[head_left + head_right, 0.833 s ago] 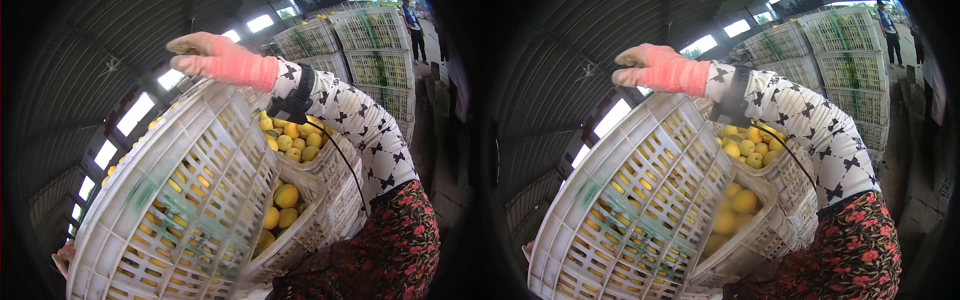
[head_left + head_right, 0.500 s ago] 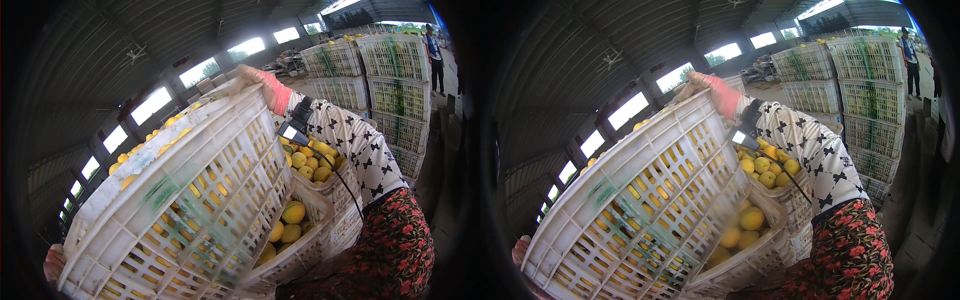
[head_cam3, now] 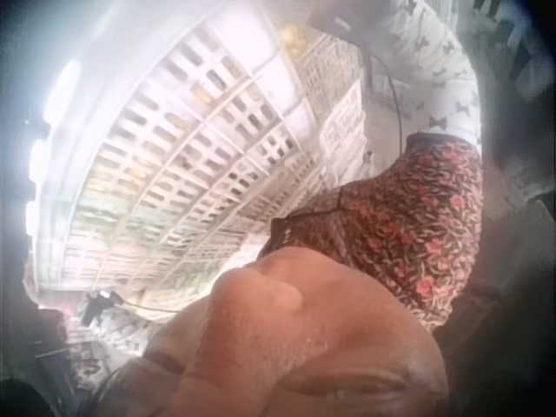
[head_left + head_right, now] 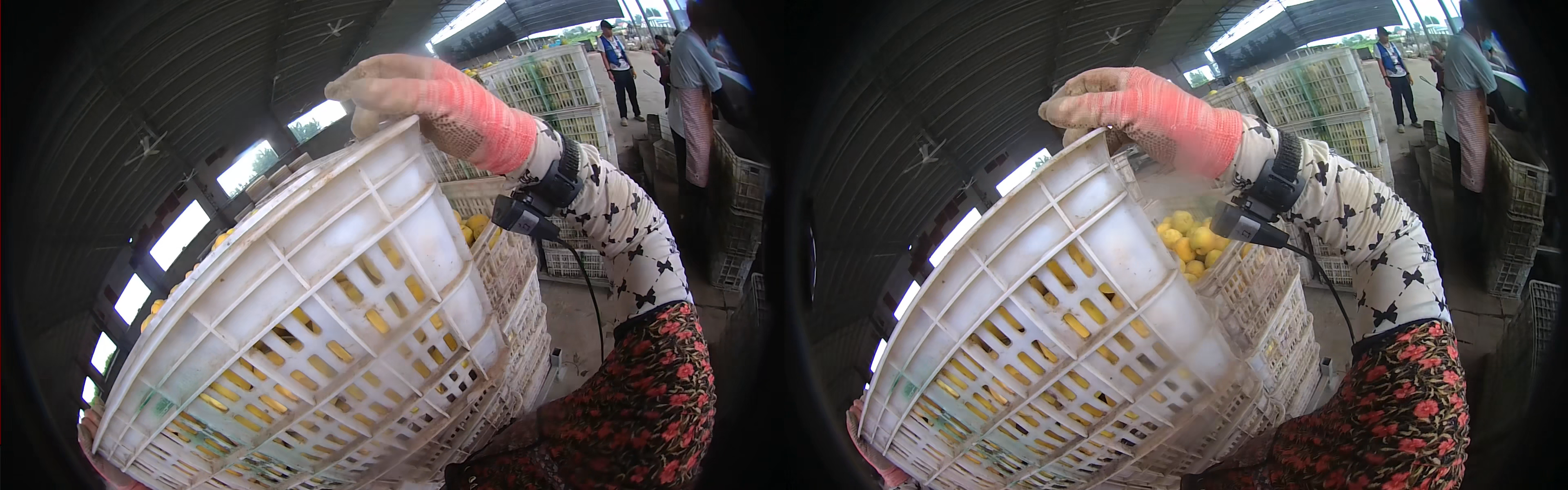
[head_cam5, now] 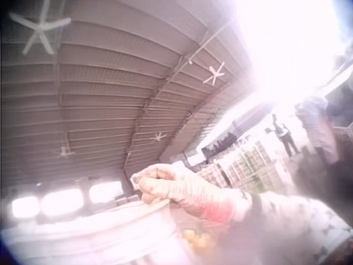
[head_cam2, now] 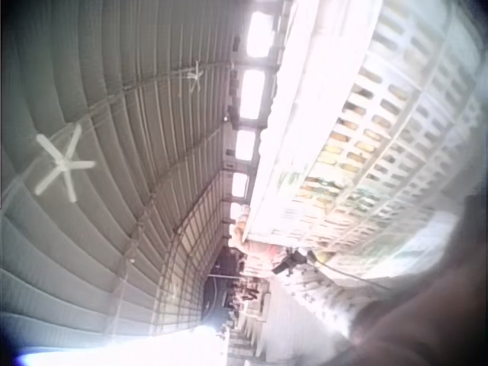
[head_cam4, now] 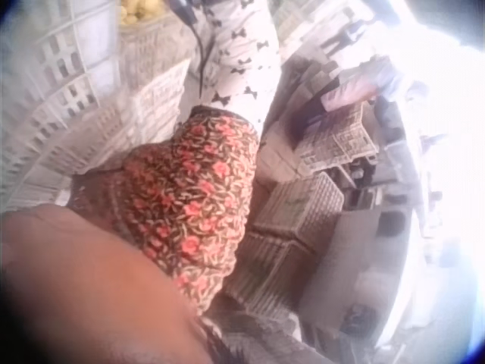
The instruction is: The person picks up peaches from a plastic crate and places them into a machine opening. After emptying the crate, they set it aside, lift a full crate onto the workspace, and resume placing peaches into the machine.
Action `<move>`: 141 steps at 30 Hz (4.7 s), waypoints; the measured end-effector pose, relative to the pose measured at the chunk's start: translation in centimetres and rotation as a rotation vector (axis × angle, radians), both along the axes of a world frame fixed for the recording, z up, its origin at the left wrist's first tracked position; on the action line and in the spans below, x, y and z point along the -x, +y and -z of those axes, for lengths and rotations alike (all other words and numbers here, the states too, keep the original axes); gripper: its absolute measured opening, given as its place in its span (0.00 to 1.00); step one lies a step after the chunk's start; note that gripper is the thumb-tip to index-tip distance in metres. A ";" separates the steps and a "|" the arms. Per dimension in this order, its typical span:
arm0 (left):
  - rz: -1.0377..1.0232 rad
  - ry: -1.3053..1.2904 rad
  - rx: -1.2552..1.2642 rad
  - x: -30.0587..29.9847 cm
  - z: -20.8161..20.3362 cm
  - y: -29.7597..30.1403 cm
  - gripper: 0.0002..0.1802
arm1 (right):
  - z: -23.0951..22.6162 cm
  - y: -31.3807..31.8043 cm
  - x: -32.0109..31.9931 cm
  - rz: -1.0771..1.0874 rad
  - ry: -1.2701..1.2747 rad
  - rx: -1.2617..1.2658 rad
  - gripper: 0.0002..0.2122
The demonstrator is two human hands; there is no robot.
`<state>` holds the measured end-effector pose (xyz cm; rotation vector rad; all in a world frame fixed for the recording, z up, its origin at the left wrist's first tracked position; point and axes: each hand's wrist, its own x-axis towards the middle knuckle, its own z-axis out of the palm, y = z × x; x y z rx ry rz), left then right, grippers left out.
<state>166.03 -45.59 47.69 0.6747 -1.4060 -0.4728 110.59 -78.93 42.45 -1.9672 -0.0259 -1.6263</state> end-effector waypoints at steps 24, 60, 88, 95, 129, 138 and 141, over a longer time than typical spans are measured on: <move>-0.097 0.079 -0.344 -5.3 -0.1 7.9 0.29 | -2.3 6.5 -7.3 -0.263 0.518 -0.267 0.08; 0.225 -0.029 -0.426 -0.4 3.4 3.0 0.29 | 4.3 19.4 3.2 0.256 0.467 -0.222 0.18; 0.221 -0.094 -0.380 2.5 3.8 9.0 0.31 | 8.7 29.0 4.0 -0.238 0.126 -0.883 0.13; 0.138 0.047 -0.417 8.3 4.3 5.2 0.31 | 8.8 28.8 8.9 -0.081 -0.075 -0.790 0.14; 1.295 -0.213 -0.858 52.3 28.9 5.3 0.33 | 31.7 81.8 16.4 0.842 -0.758 -1.115 0.33; 1.582 -0.373 -0.988 77.2 33.1 6.6 0.34 | 34.5 85.2 25.5 1.191 -0.939 -1.097 0.32; 1.632 -0.425 -1.017 84.7 34.2 5.9 0.34 | 35.6 84.8 29.8 1.301 -0.975 -1.096 0.30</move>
